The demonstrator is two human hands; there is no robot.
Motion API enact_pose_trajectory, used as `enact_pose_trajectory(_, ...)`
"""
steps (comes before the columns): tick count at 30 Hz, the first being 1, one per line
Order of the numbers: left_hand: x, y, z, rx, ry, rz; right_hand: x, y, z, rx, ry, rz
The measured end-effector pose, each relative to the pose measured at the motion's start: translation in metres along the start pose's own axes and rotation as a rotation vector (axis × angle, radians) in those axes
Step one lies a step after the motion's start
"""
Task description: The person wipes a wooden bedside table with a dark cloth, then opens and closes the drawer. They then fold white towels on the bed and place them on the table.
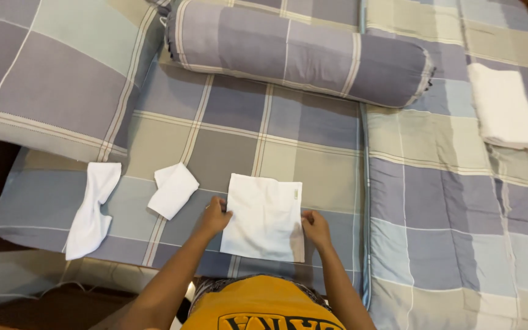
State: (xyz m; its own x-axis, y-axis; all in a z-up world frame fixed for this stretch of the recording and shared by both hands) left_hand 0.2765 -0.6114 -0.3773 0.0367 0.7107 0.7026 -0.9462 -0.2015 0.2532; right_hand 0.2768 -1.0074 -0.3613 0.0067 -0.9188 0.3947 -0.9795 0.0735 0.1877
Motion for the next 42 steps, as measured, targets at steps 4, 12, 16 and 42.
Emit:
enact_pose_trajectory(4, -0.007, -0.014, 0.012, 0.065, 0.144, 0.004, -0.013, -0.023, -0.022, -0.075, 0.068, 0.026)
enact_pose_trajectory(12, -0.015, -0.035, 0.017, -0.014, 0.353, -0.09, -0.029, -0.055, 0.017, -0.301, 0.003, -0.127)
enact_pose_trajectory(16, 0.02, -0.076, 0.076, 0.021, 0.585, -0.133, 0.004, -0.091, -0.025, -0.341, -0.321, -0.129)
enact_pose_trajectory(42, 0.001, -0.021, 0.041, -0.148, 0.227, -0.171, 0.019, 0.001, -0.016, -0.094, -0.281, 0.258)
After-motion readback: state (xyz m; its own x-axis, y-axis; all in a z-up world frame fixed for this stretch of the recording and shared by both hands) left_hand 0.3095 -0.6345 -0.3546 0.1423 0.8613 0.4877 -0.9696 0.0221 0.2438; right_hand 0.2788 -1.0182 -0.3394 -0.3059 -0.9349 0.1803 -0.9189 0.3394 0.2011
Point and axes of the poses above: each hand's wrist, its own y-axis away from the middle knuckle, its own x-axis out of the back of the hand, z = x × y, the point moved 7 cm from there along -y, towards the middle knuckle, and after that the axes turned 7 degrees about -y, right-handed, at the moved point
